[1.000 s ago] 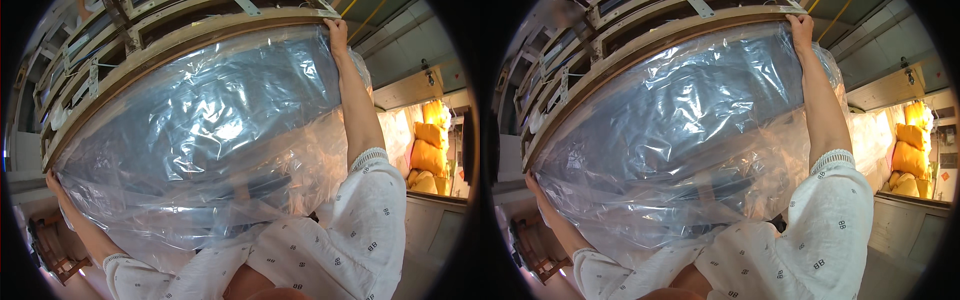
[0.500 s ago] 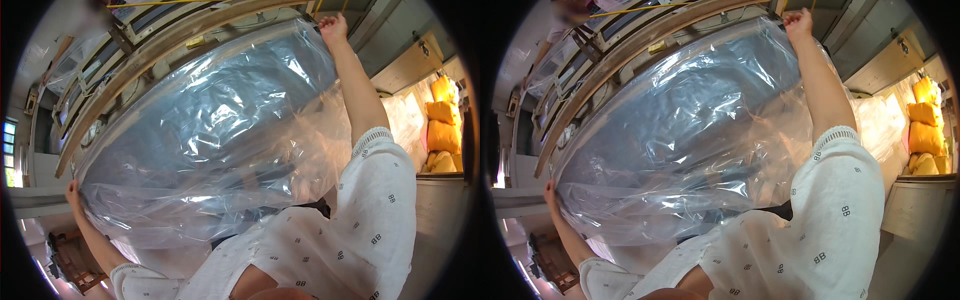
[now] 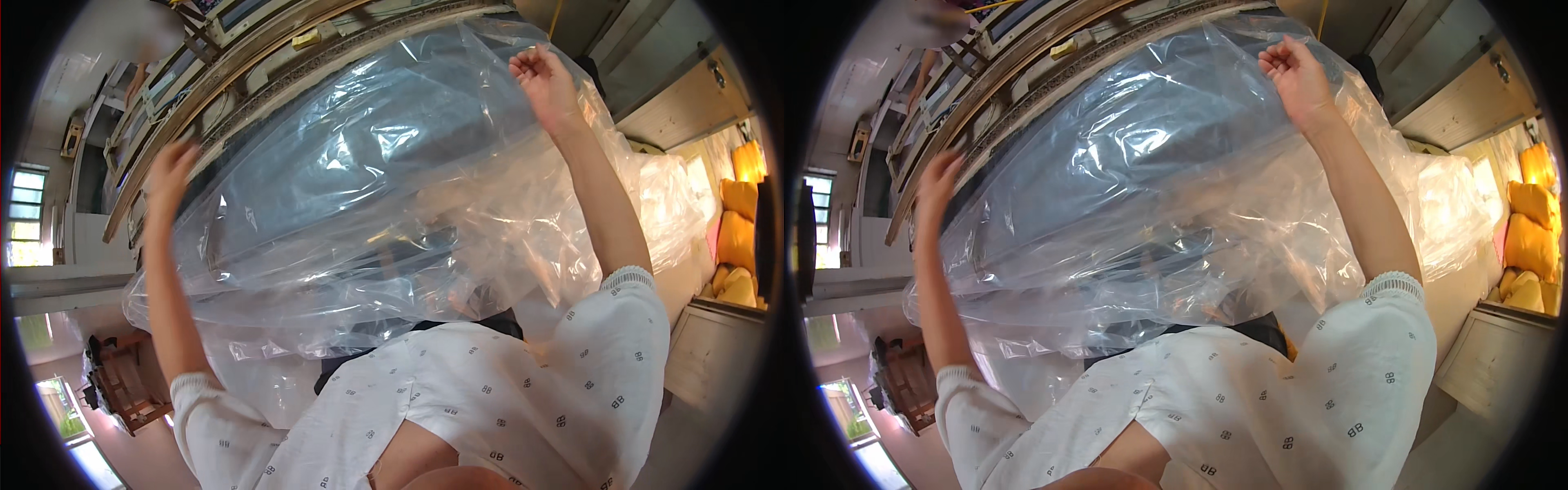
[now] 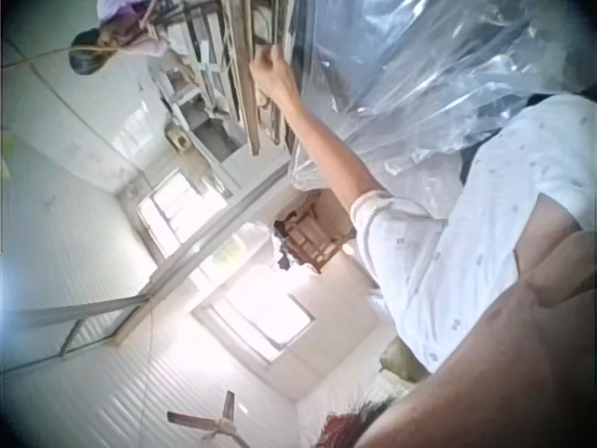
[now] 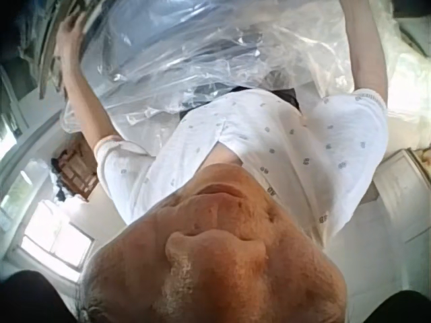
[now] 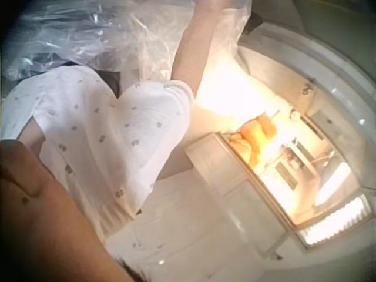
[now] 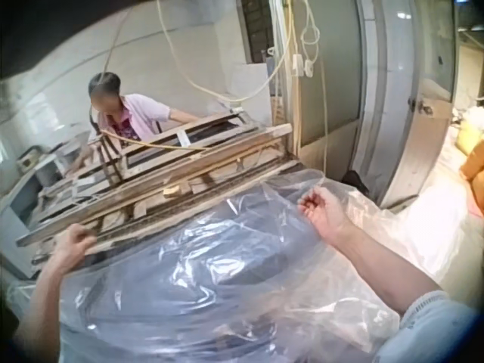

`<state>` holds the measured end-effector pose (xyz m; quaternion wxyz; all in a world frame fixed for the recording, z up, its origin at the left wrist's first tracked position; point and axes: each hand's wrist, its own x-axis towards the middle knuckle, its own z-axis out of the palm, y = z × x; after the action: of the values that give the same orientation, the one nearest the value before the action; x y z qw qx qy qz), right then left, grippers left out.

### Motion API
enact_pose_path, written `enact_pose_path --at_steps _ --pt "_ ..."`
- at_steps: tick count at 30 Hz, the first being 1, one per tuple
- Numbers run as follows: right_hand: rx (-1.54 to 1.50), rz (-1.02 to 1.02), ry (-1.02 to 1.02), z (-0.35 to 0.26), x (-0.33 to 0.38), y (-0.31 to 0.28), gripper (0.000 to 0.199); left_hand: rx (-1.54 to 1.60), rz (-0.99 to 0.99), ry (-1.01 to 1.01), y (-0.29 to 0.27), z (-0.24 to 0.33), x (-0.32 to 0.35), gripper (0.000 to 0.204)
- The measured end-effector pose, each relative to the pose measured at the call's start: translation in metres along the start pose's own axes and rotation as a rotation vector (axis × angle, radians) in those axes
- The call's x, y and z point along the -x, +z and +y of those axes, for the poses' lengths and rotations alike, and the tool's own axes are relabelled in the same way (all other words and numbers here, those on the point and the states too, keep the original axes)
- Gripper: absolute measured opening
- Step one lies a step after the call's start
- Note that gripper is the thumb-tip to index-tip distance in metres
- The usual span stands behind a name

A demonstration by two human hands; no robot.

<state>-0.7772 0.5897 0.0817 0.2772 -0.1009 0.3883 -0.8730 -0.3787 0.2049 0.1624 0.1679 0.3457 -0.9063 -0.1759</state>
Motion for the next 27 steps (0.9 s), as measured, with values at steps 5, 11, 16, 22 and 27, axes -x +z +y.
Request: enact_pose_path --at_steps 5,11,16,22,27 --pt "0.501 -0.206 -0.01 0.003 -0.01 0.016 0.019 -0.019 0.06 0.374 0.152 0.195 -0.065 0.054" --pt "1.743 0.096 -1.179 0.004 -0.043 0.035 0.016 1.094 -0.299 0.146 0.209 0.225 -0.063 0.022" --pt "1.948 -0.058 -1.169 0.029 -0.049 0.023 0.013 0.939 -0.142 -0.005 0.15 0.16 0.018 0.019" --pt "1.901 -0.274 -1.186 0.039 -0.017 0.037 0.011 0.516 0.243 -0.328 0.038 0.024 0.17 0.013" --pt "1.828 -0.385 -1.063 0.03 0.033 0.052 0.009 0.123 0.628 -0.604 -0.111 -0.091 0.32 0.03"
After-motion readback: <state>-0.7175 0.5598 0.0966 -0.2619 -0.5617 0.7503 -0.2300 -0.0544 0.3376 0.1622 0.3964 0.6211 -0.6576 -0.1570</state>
